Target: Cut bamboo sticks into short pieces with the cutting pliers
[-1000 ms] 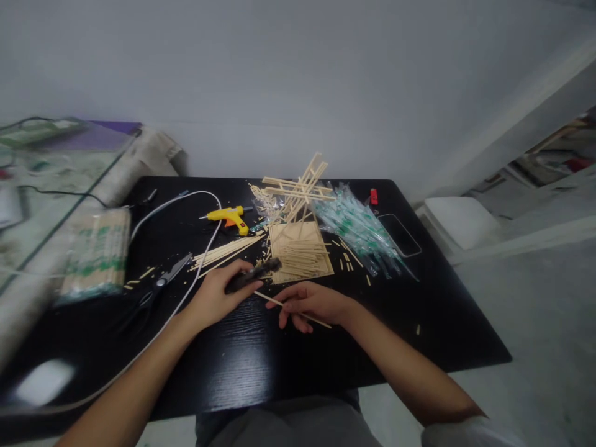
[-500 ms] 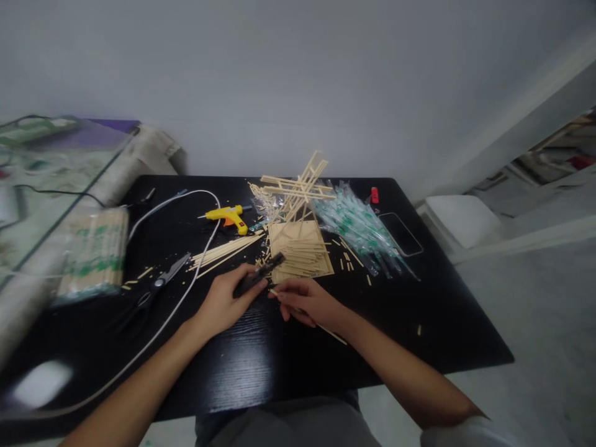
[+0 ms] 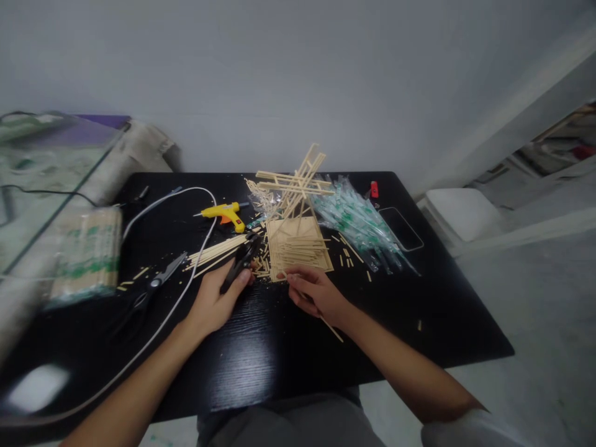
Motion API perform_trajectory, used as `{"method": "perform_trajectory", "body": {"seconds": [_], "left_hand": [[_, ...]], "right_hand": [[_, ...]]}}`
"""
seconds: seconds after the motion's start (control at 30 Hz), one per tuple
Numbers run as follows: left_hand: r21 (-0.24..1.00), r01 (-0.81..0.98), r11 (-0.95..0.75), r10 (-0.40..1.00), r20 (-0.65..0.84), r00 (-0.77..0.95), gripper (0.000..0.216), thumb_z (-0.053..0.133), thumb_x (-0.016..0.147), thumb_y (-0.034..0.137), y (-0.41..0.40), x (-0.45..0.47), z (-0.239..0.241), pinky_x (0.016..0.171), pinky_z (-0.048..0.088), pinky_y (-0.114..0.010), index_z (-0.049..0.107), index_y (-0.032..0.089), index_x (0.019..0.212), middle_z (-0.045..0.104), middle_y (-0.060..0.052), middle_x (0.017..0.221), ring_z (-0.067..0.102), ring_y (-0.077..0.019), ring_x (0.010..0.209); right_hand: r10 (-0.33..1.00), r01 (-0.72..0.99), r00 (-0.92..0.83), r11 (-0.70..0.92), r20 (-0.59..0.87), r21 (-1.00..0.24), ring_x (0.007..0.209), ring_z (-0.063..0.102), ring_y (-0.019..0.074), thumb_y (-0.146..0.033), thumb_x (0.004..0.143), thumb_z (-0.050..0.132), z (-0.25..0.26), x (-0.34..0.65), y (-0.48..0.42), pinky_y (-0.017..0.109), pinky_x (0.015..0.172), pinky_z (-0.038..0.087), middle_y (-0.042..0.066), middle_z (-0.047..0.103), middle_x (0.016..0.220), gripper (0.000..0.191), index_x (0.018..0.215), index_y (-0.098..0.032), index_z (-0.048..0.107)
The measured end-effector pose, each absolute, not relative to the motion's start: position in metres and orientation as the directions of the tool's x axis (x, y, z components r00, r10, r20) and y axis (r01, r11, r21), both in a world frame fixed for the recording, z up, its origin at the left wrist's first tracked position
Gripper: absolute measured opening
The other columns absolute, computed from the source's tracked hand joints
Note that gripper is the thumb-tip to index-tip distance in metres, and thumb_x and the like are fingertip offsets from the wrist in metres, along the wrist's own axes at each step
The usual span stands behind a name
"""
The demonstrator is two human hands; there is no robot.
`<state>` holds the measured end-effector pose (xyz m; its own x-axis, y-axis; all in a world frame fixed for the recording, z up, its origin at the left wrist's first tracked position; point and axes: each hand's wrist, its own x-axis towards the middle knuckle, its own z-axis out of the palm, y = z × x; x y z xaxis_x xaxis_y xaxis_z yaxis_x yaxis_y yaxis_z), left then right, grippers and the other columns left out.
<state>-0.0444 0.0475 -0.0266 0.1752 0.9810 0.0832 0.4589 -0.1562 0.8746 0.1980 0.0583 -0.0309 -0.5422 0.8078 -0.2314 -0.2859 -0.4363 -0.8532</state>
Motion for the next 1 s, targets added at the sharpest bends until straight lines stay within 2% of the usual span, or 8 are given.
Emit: {"method": "perform_trajectory", "body": {"seconds": [0.23, 0.47, 0.6, 0.73, 0.9, 1.0], "left_hand": [[0.909, 0.386, -0.157, 0.962, 0.053, 0.266, 0.029, 0.049, 0.1, 0.043, 0.05, -0.049, -0.03, 0.087, 0.045, -0.032, 0.061, 0.017, 0.105, 0.068, -0.003, 0.09, 0.062, -0.0208, 0.089], [0.928, 0.362, -0.083, 0.963, -0.019, 0.268, 0.032, 0.054, 0.098, 0.046, 0.05, -0.036, -0.03, 0.085, 0.05, -0.03, 0.059, 0.017, 0.11, 0.067, -0.003, 0.092, 0.062, -0.0176, 0.085], [0.844, 0.514, -0.149, 0.962, 0.003, 0.274, 0.03, 0.057, 0.097, 0.045, 0.046, -0.033, -0.03, 0.081, 0.051, -0.028, 0.063, 0.019, 0.111, 0.07, -0.001, 0.094, 0.063, -0.0167, 0.084], [0.767, 0.592, -0.247, 0.942, 0.047, 0.332, 0.02, 0.058, 0.096, 0.035, 0.041, -0.03, -0.03, 0.078, 0.052, -0.027, 0.066, 0.021, 0.108, 0.073, 0.0, 0.093, 0.067, -0.016, 0.08], [0.682, 0.654, -0.327, 0.933, 0.124, 0.338, 0.022, 0.058, 0.092, 0.025, 0.037, -0.03, -0.035, 0.08, 0.055, -0.031, 0.064, 0.021, 0.112, 0.075, -0.004, 0.099, 0.072, -0.0202, 0.088], [0.66, 0.667, -0.347, 0.928, 0.137, 0.346, 0.023, 0.058, 0.09, 0.024, 0.036, -0.031, -0.037, 0.079, 0.056, -0.032, 0.063, 0.02, 0.112, 0.075, -0.005, 0.097, 0.073, -0.0207, 0.086]], "right_hand": [[0.839, -0.266, -0.492, -0.401, -0.234, -0.877, 0.029, 0.028, 0.0016, -0.044, 0.087, 0.074, -0.032, 0.197, 0.059, 0.017, 0.03, 0.015, -0.009, 0.057, 0.052, 0.037, 0.11, -0.015, 0.072], [0.864, -0.286, -0.456, -0.37, -0.214, -0.884, 0.03, 0.028, 0.0015, -0.04, 0.088, 0.073, -0.035, 0.2, 0.06, 0.016, 0.03, 0.015, -0.01, 0.054, 0.052, 0.032, 0.109, -0.016, 0.073], [0.898, -0.272, -0.397, -0.312, -0.189, -0.91, 0.033, 0.031, 0.0016, -0.044, 0.085, 0.076, -0.031, 0.2, 0.059, 0.016, 0.031, 0.018, -0.008, 0.056, 0.056, 0.033, 0.104, -0.017, 0.072], [0.94, -0.255, -0.319, -0.206, -0.119, -0.945, 0.036, 0.036, 0.0032, -0.045, 0.082, 0.079, -0.025, 0.2, 0.055, 0.018, 0.034, 0.023, -0.006, 0.059, 0.058, 0.032, 0.097, -0.018, 0.071], [0.967, -0.094, -0.252, -0.069, -0.044, -0.993, 0.042, 0.042, 0.0062, -0.046, 0.085, 0.076, -0.018, 0.203, 0.05, 0.022, 0.04, 0.03, -0.002, 0.062, 0.061, 0.029, 0.082, -0.018, 0.069], [0.968, -0.028, -0.251, -0.016, -0.009, -0.999, 0.047, 0.046, 0.0084, -0.048, 0.088, 0.072, -0.018, 0.205, 0.049, 0.023, 0.044, 0.033, 0.0, 0.063, 0.063, 0.031, 0.08, -0.018, 0.07]]}}
